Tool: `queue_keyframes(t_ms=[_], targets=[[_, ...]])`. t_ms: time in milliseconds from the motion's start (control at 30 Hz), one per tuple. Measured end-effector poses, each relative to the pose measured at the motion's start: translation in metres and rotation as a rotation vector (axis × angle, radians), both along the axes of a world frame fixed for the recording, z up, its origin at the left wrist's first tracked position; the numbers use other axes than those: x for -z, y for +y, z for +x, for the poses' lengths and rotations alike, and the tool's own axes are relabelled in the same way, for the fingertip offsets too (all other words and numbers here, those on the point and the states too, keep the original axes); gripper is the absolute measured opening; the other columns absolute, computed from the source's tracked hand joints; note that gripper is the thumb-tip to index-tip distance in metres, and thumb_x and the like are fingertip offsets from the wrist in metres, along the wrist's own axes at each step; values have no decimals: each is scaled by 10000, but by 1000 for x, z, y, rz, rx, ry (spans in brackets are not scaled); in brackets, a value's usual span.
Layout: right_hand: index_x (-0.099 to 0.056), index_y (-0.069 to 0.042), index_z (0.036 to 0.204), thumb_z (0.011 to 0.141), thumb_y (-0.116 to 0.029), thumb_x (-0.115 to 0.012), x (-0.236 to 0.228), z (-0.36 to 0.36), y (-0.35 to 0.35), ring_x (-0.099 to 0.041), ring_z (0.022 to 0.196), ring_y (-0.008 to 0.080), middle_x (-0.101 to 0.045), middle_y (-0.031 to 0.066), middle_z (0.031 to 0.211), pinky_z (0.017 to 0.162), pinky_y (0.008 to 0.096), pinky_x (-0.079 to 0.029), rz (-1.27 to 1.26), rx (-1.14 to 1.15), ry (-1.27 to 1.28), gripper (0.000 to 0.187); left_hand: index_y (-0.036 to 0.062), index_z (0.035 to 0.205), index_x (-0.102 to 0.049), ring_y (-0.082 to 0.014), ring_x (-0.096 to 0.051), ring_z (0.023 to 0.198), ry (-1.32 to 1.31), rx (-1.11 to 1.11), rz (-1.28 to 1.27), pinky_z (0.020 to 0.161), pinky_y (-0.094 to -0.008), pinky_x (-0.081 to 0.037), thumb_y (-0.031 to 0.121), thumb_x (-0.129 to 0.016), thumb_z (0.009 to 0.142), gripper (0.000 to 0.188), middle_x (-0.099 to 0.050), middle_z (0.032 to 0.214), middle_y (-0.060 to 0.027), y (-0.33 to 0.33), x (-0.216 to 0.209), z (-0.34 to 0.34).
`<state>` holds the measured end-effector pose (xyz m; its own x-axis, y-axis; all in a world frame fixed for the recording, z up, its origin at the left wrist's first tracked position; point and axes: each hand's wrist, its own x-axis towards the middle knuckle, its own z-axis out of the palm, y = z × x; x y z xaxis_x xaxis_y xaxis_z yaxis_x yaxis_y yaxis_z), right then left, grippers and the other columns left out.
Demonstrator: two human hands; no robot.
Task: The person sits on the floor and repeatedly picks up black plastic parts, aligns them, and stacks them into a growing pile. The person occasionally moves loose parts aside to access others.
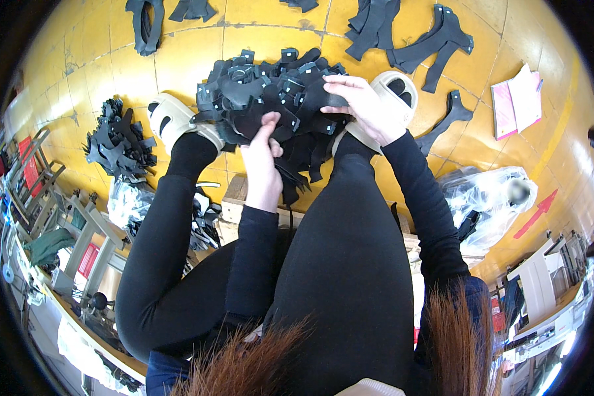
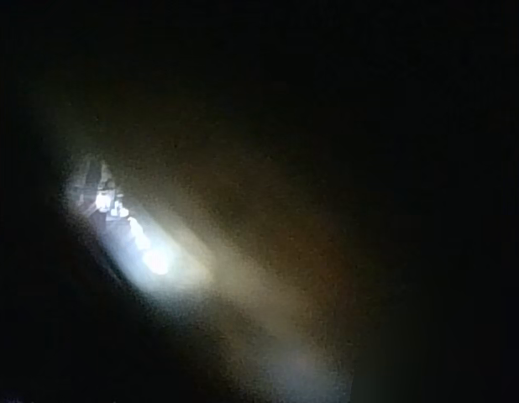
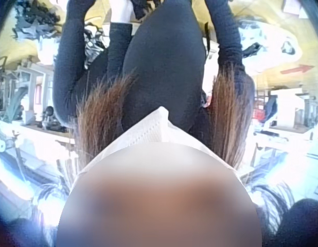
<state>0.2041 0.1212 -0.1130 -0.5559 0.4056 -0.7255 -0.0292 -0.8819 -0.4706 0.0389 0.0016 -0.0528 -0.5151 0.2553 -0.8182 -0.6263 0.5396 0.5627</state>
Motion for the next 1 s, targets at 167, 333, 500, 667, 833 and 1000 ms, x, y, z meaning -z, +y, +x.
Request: queue_keyframes(t_ms=[167,333,500,667,833,1000], targets=[[-607,8,1291,979,-192,-627,-3,2,-1,-591,1102,139,-622,68,1214,927,327,-542,53,-33,-66,371,46,1055,-723,-14,-393,507,133,-21,-9,471,-191,-312,27,-634,902,179,-715,955,5,-3,6,6],[-625,3,1270,971,-170,-618,1,7,2,-587,1059,100,-671,36,1124,938,237,-445,340,-171,-224,345,67,1033,-739,-5,-365,516,258,-76,35,474,-190,-287,0,-647,883,188,-701,903,38,-3,10,-7],[-643,44,1191,926,-134,-656,4,12,5,-614,926,110,-692,54,1014,837,254,-480,484,-218,-219,319,48,1029,-736,-36,-468,590,273,-10,-6,544,-198,-379,-15,-647,878,186,-715,1028,-8,-6,13,-11],[-648,42,1184,896,-125,-691,2,15,7,-631,974,131,-701,73,1036,897,274,-495,669,-406,-142,335,18,1069,-703,-150,-621,911,401,181,-10,842,-292,-479,-1,-702,847,222,-697,1088,-56,-12,22,-10],[-655,5,1208,864,-107,-743,-20,18,11,-618,1042,117,-693,43,1099,970,274,-479,360,-434,56,373,6,1141,-669,-121,-632,904,617,600,-188,852,-273,-475,24,-715,845,301,-716,1022,-43,-18,26,-10],[-657,10,1197,863,-94,-744,-35,15,8,-619,1027,114,-699,44,1111,940,278,-495,307,-444,282,360,-34,1056,-670,-212,-679,861,605,643,-249,797,-333,-496,52,-738,810,270,-722,932,-142,-19,23,-9]])
